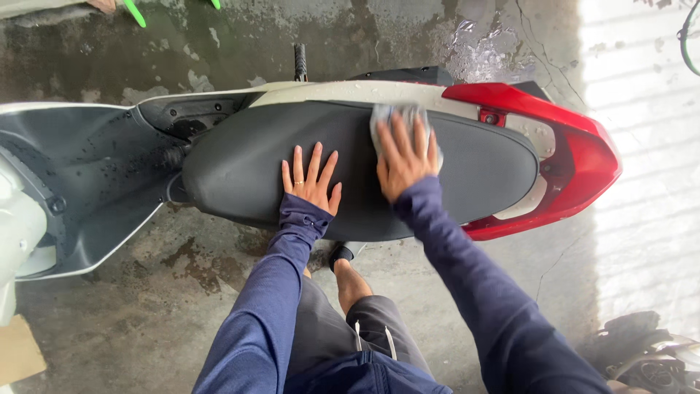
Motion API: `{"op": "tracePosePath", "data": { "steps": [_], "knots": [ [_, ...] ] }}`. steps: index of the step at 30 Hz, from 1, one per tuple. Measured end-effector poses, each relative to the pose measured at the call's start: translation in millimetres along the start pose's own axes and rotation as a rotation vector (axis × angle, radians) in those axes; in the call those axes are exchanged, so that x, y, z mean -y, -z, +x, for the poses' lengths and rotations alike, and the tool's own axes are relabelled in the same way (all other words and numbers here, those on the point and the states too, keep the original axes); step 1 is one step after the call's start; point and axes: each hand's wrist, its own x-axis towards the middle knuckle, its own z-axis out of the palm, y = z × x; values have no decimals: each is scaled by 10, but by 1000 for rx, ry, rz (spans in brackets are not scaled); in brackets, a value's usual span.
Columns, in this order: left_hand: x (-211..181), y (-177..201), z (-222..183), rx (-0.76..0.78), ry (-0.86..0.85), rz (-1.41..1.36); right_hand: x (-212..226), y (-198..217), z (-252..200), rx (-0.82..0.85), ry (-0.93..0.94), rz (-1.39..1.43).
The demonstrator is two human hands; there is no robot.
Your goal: The person wipes the black seat of a white and red motorcycle with a grey cloth. They repeatedly rub the seat surface and the red rear bodywork, moving the cloth back and forth across the entire seat area.
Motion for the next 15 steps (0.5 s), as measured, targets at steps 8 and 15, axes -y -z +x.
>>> {"op": "tracePosePath", "data": {
  "steps": [8, 15],
  "knots": [
    [-5, -19, -41, -18, 2, -23, -152, -326, 210, 42, -11, 73],
    [24, -93, -39, -37, -4, -20, -7, -56, -143, 99, 64, 62]
  ]
}}
